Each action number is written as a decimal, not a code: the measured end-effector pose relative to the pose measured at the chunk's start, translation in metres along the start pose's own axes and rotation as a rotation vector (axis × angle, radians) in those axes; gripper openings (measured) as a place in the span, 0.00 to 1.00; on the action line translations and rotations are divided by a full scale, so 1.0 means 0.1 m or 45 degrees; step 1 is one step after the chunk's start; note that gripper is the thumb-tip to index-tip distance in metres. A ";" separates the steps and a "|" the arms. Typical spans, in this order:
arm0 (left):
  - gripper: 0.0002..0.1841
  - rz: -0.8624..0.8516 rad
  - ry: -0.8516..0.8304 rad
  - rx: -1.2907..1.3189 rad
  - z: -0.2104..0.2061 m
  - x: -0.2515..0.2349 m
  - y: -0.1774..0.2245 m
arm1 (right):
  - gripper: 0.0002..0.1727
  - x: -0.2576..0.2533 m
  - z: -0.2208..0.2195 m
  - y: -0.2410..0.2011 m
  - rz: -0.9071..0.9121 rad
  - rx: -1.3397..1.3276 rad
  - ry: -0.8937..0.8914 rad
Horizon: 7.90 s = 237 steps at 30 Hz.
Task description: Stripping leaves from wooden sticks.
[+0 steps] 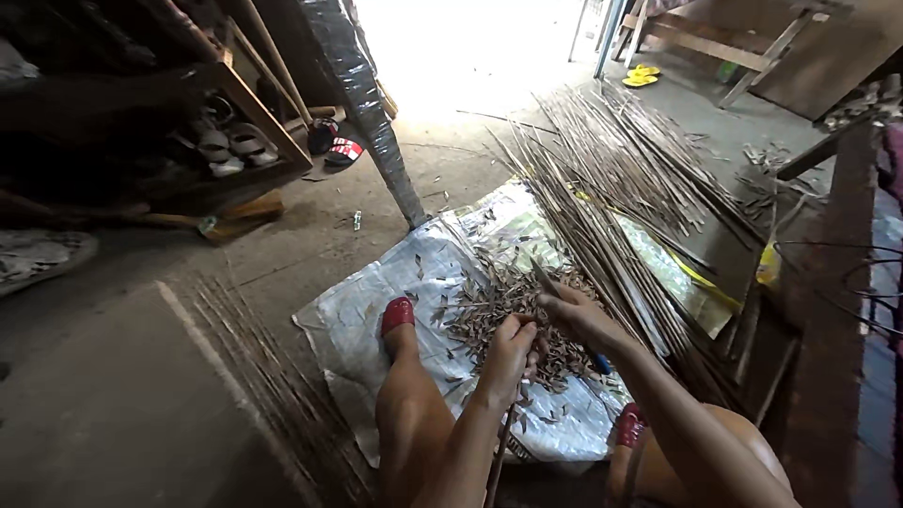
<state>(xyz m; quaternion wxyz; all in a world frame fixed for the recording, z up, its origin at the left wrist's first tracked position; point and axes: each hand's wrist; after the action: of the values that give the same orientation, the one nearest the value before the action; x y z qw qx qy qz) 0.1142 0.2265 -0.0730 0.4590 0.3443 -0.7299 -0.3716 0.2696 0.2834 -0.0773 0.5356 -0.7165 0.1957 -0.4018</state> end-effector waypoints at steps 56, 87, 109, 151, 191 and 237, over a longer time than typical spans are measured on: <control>0.14 -0.027 -0.009 -0.438 -0.07 0.00 -0.08 | 0.21 -0.09 0.10 0.08 0.014 0.024 0.140; 0.12 0.090 -0.028 -0.457 -0.12 0.01 -0.09 | 0.32 -0.17 -0.09 0.07 -0.142 1.080 0.367; 0.14 0.057 0.038 -0.420 -0.01 0.06 -0.09 | 0.38 -0.05 -0.01 0.20 0.346 1.229 0.174; 0.04 -0.002 0.058 -0.177 0.05 0.01 0.03 | 0.06 -0.04 -0.06 0.07 -0.050 -0.263 0.084; 0.10 -0.156 0.340 -0.066 0.07 -0.02 0.08 | 0.29 -0.08 -0.34 0.35 0.424 0.507 0.070; 0.10 -0.055 0.125 -0.381 0.13 0.05 0.01 | 0.03 -0.01 -0.39 0.13 0.109 -0.317 0.178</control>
<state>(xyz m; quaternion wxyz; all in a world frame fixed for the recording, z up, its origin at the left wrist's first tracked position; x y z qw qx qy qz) 0.1001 0.2254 -0.0736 0.5322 0.3056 -0.6353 -0.4687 0.2403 0.2563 -0.0853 0.4442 -0.7386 0.3113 -0.4003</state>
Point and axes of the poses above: each hand's wrist, its own x-axis away from the middle knuckle, its own z-axis out of the back of the hand, y = z × x, and after that the axes turned 13 degrees about -y, right-handed
